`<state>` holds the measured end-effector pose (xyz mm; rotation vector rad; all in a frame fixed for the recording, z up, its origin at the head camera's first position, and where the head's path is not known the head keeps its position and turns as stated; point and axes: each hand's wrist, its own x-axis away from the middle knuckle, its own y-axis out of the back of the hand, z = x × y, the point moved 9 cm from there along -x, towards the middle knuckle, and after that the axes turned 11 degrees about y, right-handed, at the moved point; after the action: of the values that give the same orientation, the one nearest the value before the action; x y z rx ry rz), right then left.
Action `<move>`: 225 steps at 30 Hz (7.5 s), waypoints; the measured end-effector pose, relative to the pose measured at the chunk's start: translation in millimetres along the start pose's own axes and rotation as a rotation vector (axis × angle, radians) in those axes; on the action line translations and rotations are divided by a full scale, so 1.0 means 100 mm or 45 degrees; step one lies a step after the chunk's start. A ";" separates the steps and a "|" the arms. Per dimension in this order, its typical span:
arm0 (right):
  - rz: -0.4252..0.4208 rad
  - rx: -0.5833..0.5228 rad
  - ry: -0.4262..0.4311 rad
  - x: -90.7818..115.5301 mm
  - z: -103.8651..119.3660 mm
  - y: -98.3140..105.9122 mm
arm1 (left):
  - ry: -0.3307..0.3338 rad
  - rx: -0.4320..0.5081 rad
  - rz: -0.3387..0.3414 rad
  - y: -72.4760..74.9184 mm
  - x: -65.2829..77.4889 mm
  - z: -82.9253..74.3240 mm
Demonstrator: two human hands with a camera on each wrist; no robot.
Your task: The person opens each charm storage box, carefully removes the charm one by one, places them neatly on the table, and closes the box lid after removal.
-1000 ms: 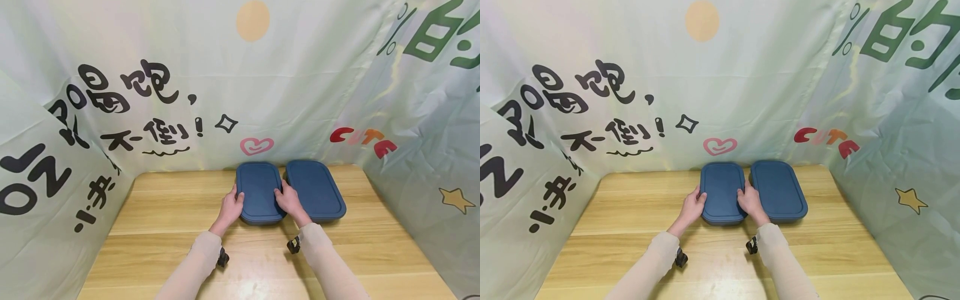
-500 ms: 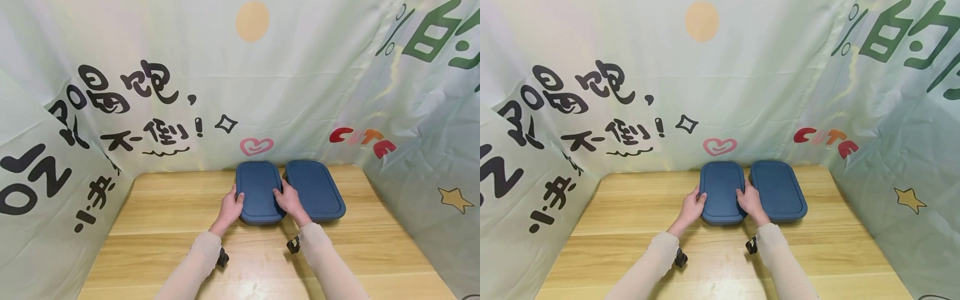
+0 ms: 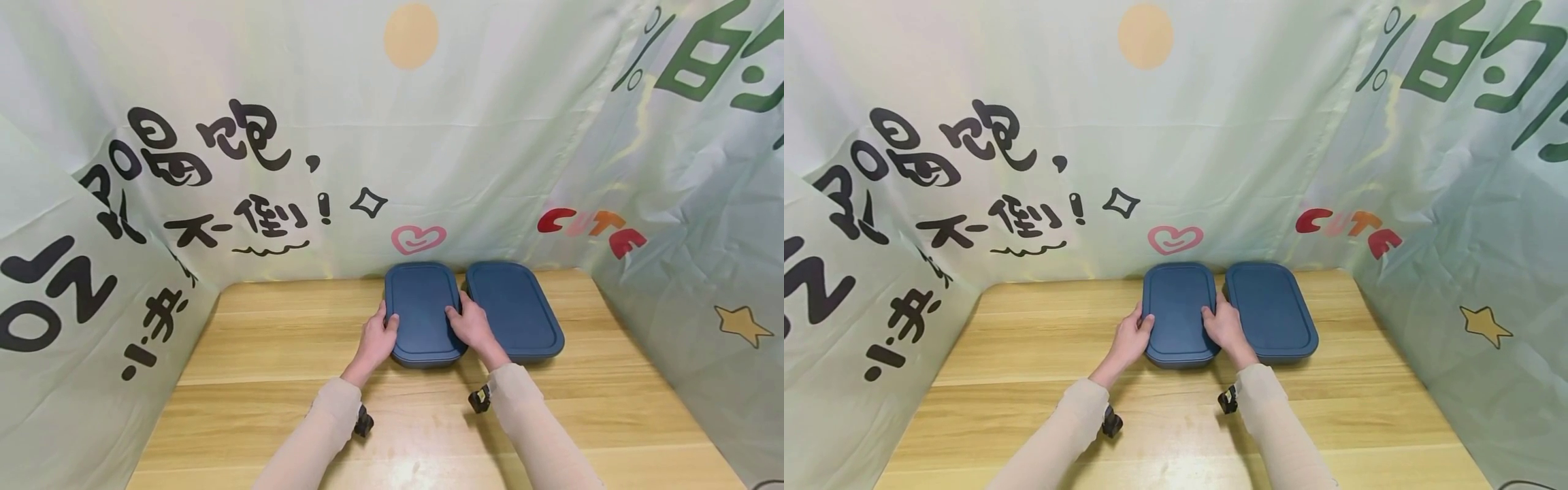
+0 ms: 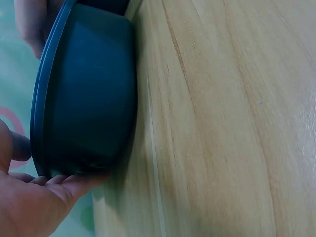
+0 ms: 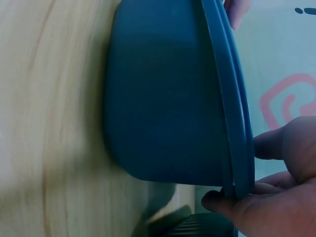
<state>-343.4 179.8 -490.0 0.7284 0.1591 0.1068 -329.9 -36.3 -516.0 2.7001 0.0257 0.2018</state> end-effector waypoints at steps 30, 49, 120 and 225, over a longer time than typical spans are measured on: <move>-0.091 -0.060 0.177 -0.06 0.46 0.21 | -0.018 0.101 -0.104 0.27 0.01 -0.03; -0.028 -0.282 0.206 -0.08 0.83 0.04 | 0.047 0.204 -0.177 0.49 -0.05 0.20; -0.085 -0.269 0.218 -0.02 1.37 -0.39 | -0.030 0.130 -0.032 0.92 -0.38 -0.72; 0.609 0.327 0.626 0.67 1.30 -1.84 | 0.109 -0.637 -0.208 1.75 -0.21 0.81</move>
<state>-246.0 -31.8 -524.9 0.9773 0.4721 0.7353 -341.6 -230.0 -518.1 2.1782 0.1937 0.2376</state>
